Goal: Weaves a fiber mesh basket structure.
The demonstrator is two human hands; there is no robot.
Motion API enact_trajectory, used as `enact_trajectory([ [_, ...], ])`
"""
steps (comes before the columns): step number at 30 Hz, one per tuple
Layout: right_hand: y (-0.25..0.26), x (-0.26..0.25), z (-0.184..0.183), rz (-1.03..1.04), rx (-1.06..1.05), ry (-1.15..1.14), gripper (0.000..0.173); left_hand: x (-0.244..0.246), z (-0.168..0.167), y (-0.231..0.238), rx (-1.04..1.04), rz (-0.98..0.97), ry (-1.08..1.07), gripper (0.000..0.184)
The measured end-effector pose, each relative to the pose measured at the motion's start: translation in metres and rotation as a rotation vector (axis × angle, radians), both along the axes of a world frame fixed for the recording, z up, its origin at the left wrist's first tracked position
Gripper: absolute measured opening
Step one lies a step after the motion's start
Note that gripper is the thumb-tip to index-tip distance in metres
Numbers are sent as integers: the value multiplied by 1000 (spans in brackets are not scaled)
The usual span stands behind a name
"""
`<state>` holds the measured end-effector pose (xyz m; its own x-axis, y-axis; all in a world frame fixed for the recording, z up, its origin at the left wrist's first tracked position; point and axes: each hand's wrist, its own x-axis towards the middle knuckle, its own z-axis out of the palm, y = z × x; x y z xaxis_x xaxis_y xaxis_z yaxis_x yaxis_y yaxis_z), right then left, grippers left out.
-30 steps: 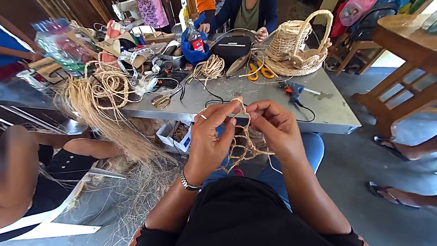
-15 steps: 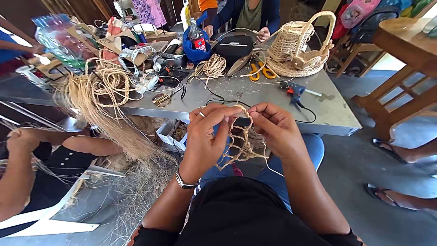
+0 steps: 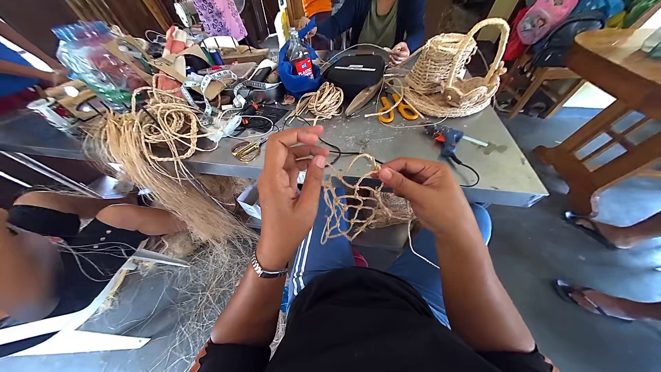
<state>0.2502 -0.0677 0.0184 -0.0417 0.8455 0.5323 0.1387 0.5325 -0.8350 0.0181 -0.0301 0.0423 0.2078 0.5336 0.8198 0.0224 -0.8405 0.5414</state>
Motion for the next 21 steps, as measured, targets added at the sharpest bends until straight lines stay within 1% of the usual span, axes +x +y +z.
enact_trajectory([
  [2, 0, 0, 1, 15, 7, -10, 13, -2, 6, 5, 80, 53, 87, 28],
  [4, 0, 0, 2, 26, 9, -19, 12, -4, 13, 10, 139, 74, 280, 34],
  [6, -1, 0, 4, 28, 0, -33, 12, -2, 17, 16, 156, 20, 471, 40],
  [8, -1, -1, 4, 23, 2, -52, 12, 1, 17, 22, 113, -76, 559, 42],
  [10, 0, 0, 4, 12, 13, -78, 13, 5, 16, 25, 54, -127, 554, 39],
  [14, 2, 0, 2, 33, 40, -98, 12, 6, 15, 16, -20, -107, 537, 36],
  [17, 2, -3, 4, 42, 52, -102, 11, 8, 11, 14, 10, -104, 543, 37],
  [21, 0, -5, 4, -5, 84, -87, 11, 10, 11, 11, 32, -128, 502, 29],
])
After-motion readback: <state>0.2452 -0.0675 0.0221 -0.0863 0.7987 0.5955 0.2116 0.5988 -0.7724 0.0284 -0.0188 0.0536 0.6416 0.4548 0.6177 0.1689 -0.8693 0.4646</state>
